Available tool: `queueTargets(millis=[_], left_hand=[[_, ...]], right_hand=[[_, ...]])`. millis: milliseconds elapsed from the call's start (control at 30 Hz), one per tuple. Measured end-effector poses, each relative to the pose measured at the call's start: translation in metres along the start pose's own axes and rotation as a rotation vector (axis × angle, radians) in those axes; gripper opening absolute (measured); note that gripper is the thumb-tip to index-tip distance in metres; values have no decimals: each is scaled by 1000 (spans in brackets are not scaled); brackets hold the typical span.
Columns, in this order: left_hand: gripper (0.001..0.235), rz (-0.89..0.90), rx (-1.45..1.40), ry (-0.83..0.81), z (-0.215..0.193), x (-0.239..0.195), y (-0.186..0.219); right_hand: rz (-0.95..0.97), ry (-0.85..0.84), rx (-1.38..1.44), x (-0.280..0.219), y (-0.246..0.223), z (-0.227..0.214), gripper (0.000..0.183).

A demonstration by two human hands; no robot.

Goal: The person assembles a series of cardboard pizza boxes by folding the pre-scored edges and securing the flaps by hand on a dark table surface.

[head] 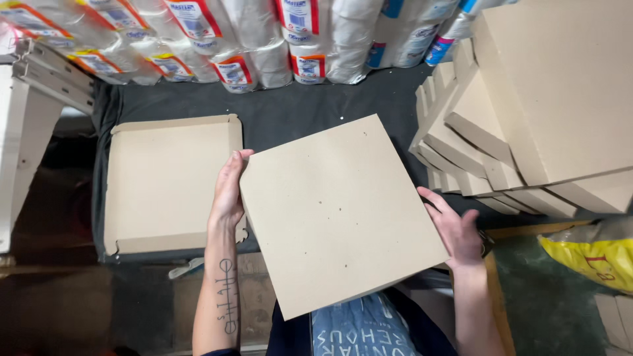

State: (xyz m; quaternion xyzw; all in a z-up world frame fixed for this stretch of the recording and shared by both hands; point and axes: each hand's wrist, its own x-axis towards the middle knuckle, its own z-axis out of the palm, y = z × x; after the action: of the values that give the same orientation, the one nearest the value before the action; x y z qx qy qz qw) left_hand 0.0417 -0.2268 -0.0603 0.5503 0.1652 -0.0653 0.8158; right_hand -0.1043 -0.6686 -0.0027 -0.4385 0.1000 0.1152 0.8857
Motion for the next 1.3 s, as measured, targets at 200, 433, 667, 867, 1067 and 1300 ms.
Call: queueTargets(millis=[200, 433, 667, 867, 1067, 1300], left_hand=[[95, -216, -82, 214, 38, -60, 22], [57, -325, -11, 200, -59, -122, -168], [56, -201, 85, 125, -8, -105, -60], [51, 402, 445, -1, 13, -94, 22], [38, 462, 425, -7, 19, -90, 21], [44, 206, 559, -70, -21, -49, -44]], right_hand=[[176, 91, -299, 47, 64, -1, 69], [187, 313, -309, 34, 115, -46, 70], [16, 287, -712, 58, 93, -34, 41], [-397, 191, -986, 75, 59, -23, 35], [-337, 233, -823, 75, 69, -7, 16], [-151, 197, -1023, 89, 126, -53, 60]])
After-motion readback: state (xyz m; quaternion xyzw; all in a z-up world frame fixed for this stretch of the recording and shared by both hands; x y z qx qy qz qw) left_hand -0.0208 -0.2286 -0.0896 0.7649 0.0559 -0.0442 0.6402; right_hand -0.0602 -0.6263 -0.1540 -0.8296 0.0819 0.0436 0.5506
